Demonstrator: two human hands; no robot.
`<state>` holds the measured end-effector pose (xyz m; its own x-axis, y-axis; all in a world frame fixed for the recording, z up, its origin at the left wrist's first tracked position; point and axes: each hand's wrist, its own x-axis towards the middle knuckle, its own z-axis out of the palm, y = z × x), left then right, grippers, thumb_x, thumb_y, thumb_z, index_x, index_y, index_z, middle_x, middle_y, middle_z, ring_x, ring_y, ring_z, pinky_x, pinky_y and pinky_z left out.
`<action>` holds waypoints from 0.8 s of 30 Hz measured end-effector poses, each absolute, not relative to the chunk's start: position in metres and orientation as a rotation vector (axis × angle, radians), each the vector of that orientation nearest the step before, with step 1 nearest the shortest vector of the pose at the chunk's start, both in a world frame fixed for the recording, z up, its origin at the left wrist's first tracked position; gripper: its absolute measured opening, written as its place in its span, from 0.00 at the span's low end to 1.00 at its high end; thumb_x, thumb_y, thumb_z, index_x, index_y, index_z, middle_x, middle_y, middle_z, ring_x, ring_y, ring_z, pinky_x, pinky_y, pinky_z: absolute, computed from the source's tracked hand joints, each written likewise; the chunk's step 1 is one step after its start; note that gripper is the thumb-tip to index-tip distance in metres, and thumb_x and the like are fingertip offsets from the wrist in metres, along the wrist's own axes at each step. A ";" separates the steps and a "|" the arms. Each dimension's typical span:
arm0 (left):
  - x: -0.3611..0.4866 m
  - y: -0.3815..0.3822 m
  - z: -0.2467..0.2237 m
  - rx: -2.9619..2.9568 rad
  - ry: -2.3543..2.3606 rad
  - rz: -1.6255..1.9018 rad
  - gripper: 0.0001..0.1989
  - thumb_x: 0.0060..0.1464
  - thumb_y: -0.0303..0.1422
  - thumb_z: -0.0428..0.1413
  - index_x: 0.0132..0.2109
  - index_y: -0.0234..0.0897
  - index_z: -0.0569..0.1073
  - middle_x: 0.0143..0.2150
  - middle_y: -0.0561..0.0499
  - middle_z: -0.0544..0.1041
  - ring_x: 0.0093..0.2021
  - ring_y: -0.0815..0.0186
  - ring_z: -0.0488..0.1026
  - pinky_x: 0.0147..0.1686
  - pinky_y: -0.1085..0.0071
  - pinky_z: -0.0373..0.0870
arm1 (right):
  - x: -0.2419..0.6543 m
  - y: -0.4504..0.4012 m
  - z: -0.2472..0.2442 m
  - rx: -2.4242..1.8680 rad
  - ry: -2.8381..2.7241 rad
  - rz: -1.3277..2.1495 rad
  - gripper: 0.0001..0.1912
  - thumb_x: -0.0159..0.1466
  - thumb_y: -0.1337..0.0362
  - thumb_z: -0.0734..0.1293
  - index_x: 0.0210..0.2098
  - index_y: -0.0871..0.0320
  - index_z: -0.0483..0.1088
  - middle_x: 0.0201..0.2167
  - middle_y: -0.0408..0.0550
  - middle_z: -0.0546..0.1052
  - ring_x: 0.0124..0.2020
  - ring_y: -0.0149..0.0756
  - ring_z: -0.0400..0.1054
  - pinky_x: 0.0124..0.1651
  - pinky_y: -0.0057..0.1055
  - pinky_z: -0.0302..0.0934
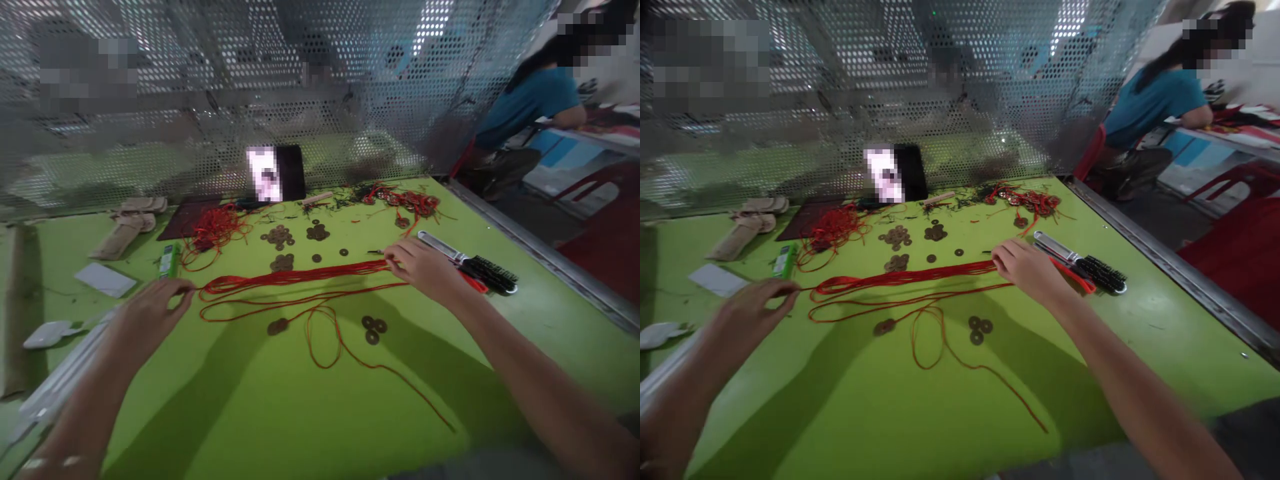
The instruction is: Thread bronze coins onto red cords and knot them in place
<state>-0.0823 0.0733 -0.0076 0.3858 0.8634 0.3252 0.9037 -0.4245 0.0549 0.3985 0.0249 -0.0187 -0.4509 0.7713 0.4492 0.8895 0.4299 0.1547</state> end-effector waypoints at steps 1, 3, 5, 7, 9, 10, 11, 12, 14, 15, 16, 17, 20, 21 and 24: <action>-0.079 0.086 -0.010 -2.540 -1.595 -0.441 0.14 0.56 0.42 0.43 0.39 0.42 0.69 0.37 0.47 0.75 0.39 0.56 0.73 0.44 0.59 0.69 | 0.398 0.031 -0.025 -1.453 -2.393 -0.507 0.07 0.65 0.69 0.59 0.35 0.61 0.69 0.34 0.50 0.74 0.36 0.36 0.67 0.38 0.30 0.61; -0.075 0.105 -0.020 -2.599 -1.618 -0.334 0.15 0.57 0.41 0.42 0.39 0.39 0.69 0.38 0.46 0.75 0.41 0.58 0.72 0.45 0.60 0.68 | 0.398 0.040 -0.037 -1.511 -2.416 -0.466 0.07 0.65 0.69 0.59 0.35 0.61 0.69 0.34 0.50 0.74 0.35 0.36 0.68 0.36 0.30 0.60; -0.075 0.116 -0.030 -2.613 -1.625 -0.280 0.16 0.58 0.41 0.41 0.39 0.38 0.70 0.40 0.46 0.75 0.43 0.58 0.72 0.46 0.61 0.67 | 0.399 0.044 -0.044 -1.552 -2.436 -0.435 0.07 0.64 0.70 0.60 0.35 0.61 0.69 0.34 0.50 0.74 0.35 0.36 0.68 0.35 0.29 0.60; -0.076 0.119 -0.037 -2.611 -1.598 -0.252 0.18 0.59 0.40 0.40 0.40 0.37 0.71 0.40 0.46 0.75 0.43 0.58 0.72 0.47 0.61 0.66 | 0.399 0.045 -0.047 -1.561 -2.462 -0.414 0.07 0.64 0.70 0.60 0.35 0.61 0.70 0.33 0.50 0.75 0.35 0.36 0.68 0.35 0.30 0.61; -0.076 0.118 -0.039 -2.613 -1.552 -0.216 0.18 0.59 0.40 0.40 0.40 0.37 0.72 0.41 0.45 0.75 0.44 0.57 0.71 0.48 0.61 0.66 | 0.397 0.046 -0.047 -1.548 -2.497 -0.402 0.08 0.64 0.71 0.59 0.35 0.61 0.71 0.34 0.49 0.75 0.35 0.37 0.69 0.36 0.31 0.61; -0.076 0.117 -0.039 -2.614 -1.530 -0.204 0.18 0.60 0.40 0.40 0.40 0.37 0.72 0.41 0.45 0.76 0.43 0.57 0.71 0.48 0.60 0.66 | 0.396 0.046 -0.047 -1.540 -2.511 -0.394 0.09 0.64 0.71 0.59 0.36 0.61 0.71 0.34 0.50 0.75 0.36 0.37 0.69 0.37 0.32 0.62; -0.075 0.115 -0.038 -2.619 -1.514 -0.196 0.18 0.60 0.40 0.40 0.40 0.37 0.73 0.41 0.45 0.76 0.43 0.57 0.72 0.48 0.60 0.66 | 0.396 0.046 -0.048 -1.533 -2.524 -0.388 0.10 0.65 0.71 0.58 0.36 0.60 0.72 0.34 0.50 0.76 0.36 0.38 0.69 0.38 0.33 0.62; -0.074 0.114 -0.038 -2.624 -1.504 -0.193 0.18 0.60 0.39 0.41 0.40 0.37 0.73 0.40 0.46 0.76 0.43 0.57 0.72 0.47 0.60 0.66 | 0.395 0.047 -0.049 -1.527 -2.534 -0.385 0.11 0.65 0.72 0.57 0.36 0.60 0.72 0.35 0.50 0.76 0.37 0.38 0.69 0.38 0.33 0.62; -0.072 0.110 -0.037 -2.629 -1.493 -0.195 0.18 0.60 0.39 0.41 0.40 0.37 0.74 0.40 0.46 0.76 0.42 0.57 0.72 0.46 0.60 0.67 | 0.395 0.047 -0.052 -1.502 -2.549 -0.391 0.13 0.66 0.71 0.56 0.36 0.60 0.72 0.36 0.51 0.76 0.37 0.39 0.70 0.39 0.34 0.63; -0.071 0.107 -0.037 -2.624 -1.489 -0.201 0.18 0.60 0.39 0.42 0.40 0.37 0.74 0.40 0.46 0.76 0.42 0.57 0.72 0.46 0.60 0.67 | 0.396 0.046 -0.054 -1.488 -2.549 -0.397 0.13 0.66 0.70 0.56 0.36 0.60 0.73 0.36 0.51 0.76 0.37 0.39 0.70 0.39 0.35 0.63; -0.070 0.105 -0.037 -2.611 -1.487 -0.213 0.18 0.60 0.39 0.42 0.40 0.37 0.74 0.40 0.46 0.76 0.43 0.57 0.72 0.46 0.60 0.67 | 0.398 0.046 -0.055 -1.474 -2.540 -0.400 0.14 0.66 0.69 0.56 0.36 0.60 0.73 0.37 0.51 0.76 0.37 0.39 0.70 0.40 0.35 0.64; -0.070 0.102 -0.036 -2.591 -1.489 -0.230 0.18 0.60 0.39 0.42 0.41 0.37 0.74 0.40 0.46 0.76 0.43 0.57 0.72 0.47 0.60 0.67 | 0.400 0.045 -0.057 -1.469 -2.520 -0.398 0.14 0.67 0.68 0.56 0.37 0.60 0.73 0.37 0.51 0.76 0.38 0.38 0.70 0.40 0.35 0.64; -0.072 0.099 -0.031 -2.525 -1.524 -0.289 0.19 0.61 0.38 0.41 0.44 0.37 0.74 0.44 0.46 0.76 0.46 0.58 0.71 0.50 0.61 0.65 | 0.408 0.041 -0.057 -1.477 -2.431 -0.377 0.13 0.67 0.65 0.57 0.40 0.60 0.72 0.39 0.51 0.76 0.40 0.39 0.70 0.42 0.35 0.64; -0.074 0.102 -0.029 -2.496 -1.551 -0.310 0.18 0.61 0.38 0.41 0.45 0.37 0.73 0.45 0.46 0.75 0.47 0.59 0.71 0.51 0.62 0.65 | 0.409 0.039 -0.055 -1.479 -2.401 -0.378 0.13 0.67 0.64 0.57 0.41 0.60 0.71 0.40 0.51 0.76 0.40 0.39 0.70 0.42 0.36 0.64; -0.077 0.126 -0.018 -2.381 -1.686 -0.382 0.17 0.60 0.36 0.41 0.47 0.38 0.72 0.49 0.47 0.74 0.51 0.60 0.69 0.55 0.65 0.61 | 0.408 0.029 -0.048 -1.460 -2.319 -0.398 0.12 0.66 0.63 0.58 0.43 0.59 0.71 0.41 0.51 0.76 0.41 0.40 0.70 0.45 0.38 0.64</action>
